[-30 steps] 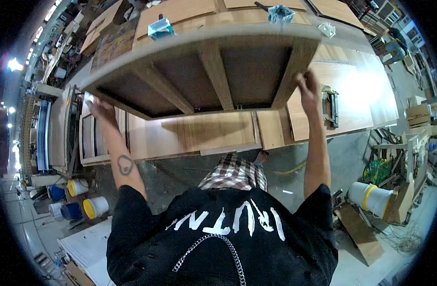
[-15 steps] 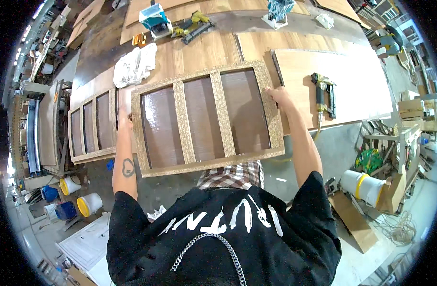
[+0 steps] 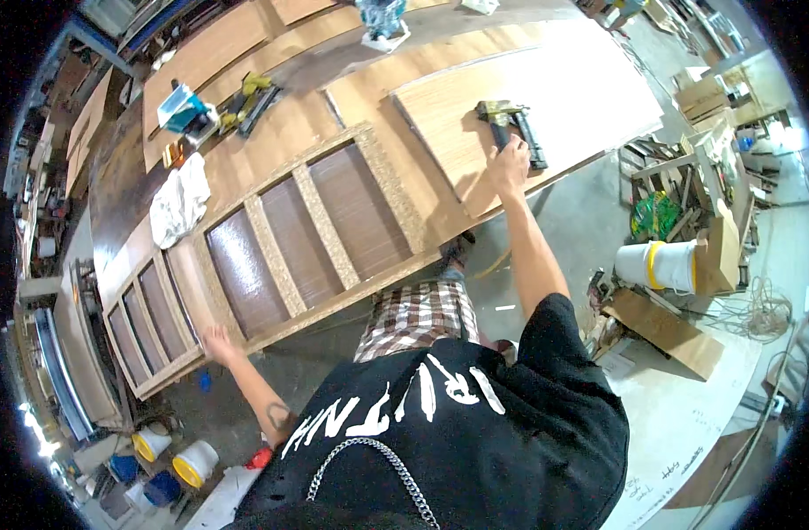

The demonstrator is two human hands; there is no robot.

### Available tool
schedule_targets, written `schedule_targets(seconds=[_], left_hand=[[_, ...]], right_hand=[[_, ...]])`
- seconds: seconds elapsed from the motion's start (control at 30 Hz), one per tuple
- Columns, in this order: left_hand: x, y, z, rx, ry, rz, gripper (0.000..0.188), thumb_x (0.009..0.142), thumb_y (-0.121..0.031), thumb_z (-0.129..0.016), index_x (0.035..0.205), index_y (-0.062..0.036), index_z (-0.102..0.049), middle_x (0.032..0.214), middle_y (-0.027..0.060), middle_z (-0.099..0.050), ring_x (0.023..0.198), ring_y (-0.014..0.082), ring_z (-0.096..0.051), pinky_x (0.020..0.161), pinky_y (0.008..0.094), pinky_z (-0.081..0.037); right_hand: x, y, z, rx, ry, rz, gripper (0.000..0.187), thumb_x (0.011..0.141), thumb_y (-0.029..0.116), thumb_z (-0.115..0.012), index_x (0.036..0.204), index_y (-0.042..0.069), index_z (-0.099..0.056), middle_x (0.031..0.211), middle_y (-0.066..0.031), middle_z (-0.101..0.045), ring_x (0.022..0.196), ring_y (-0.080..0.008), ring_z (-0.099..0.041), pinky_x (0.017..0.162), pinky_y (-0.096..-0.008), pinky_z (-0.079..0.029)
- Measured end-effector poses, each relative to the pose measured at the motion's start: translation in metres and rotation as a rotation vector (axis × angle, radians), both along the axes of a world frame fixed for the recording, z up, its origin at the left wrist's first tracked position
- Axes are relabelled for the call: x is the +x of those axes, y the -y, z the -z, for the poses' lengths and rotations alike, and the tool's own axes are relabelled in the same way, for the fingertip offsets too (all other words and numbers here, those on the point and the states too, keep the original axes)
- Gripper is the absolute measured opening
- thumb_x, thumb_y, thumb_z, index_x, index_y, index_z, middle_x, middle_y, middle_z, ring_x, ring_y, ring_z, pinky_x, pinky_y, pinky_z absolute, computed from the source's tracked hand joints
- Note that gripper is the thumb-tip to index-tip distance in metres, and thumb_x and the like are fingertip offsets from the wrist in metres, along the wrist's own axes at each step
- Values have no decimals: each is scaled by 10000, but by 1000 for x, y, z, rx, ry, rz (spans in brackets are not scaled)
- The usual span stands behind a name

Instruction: The person positions wood panels onto a frame, wipes the surfaces with a cloth, and secures the panels to the frame using a pneumatic nail gun.

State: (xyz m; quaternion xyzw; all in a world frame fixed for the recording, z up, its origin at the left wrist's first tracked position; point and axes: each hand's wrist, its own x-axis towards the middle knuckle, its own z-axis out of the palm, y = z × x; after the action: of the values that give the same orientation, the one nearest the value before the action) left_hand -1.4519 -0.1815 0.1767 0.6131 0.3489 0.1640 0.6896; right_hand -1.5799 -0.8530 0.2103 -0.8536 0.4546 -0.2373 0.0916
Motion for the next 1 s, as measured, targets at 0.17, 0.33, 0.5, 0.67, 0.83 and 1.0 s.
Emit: schedule_targets(seconds=[0.17, 0.33, 0.5, 0.67, 0.83, 1.0], left_hand=[[-47, 52, -23, 67, 62, -148, 364, 938, -212, -534, 1193, 46, -511, 1034, 142, -583, 923, 247, -586, 807, 349, -504], [-66, 204, -68, 194, 289, 148, 332, 951, -217, -537, 1187, 16, -552, 1045, 119, -597, 893, 203, -587, 769, 310, -487], [-118, 340, -75, 506, 421, 71, 319, 889, -101, -619, 1178, 30, -584, 923, 93, -623, 763, 134, -551, 697, 268, -468], [-173, 447, -90, 563, 398, 270, 298, 879, -132, -663, 1109, 53, -617, 778, 63, -624, 707, 120, -569, 662, 257, -486], [-212, 499, -124, 599, 290, 204, 263, 884, -113, -658, 1091, 45, -623, 773, 68, -636, 671, 128, -585, 638, 261, -505], [-229, 535, -87, 402, 226, 344, 308, 949, -273, -556, 1043, 1, -658, 674, 44, -589, 640, 139, -576, 588, 266, -507]], right_hand=[[-6, 60, 12, 193, -198, -175, 521, 766, 337, -693, 1093, -39, -540, 1029, -259, -596, 1017, -409, -568, 866, -454, -473], [-32, 115, 32, 287, -29, -382, 478, 787, 373, -669, 1035, -29, -599, 902, -204, -642, 847, -343, -627, 763, -419, -489], [-173, 204, -100, 857, 36, -571, 531, 843, 470, -617, 1012, -33, -642, 725, -91, -606, 690, -177, -565, 622, -342, -455], [-280, 346, -167, 553, -301, -757, 329, 740, 227, -717, 857, -39, -560, 665, -225, -491, 571, -347, -436, 590, -414, -413], [-283, 518, -123, 20, -687, -520, 319, 730, 288, -695, 766, -23, -636, 772, -220, -640, 802, -386, -631, 722, -465, -502], [-215, 587, -61, -132, -342, -444, 419, 810, 350, -668, 1022, 0, -577, 958, -224, -632, 857, -416, -617, 738, -489, -496]])
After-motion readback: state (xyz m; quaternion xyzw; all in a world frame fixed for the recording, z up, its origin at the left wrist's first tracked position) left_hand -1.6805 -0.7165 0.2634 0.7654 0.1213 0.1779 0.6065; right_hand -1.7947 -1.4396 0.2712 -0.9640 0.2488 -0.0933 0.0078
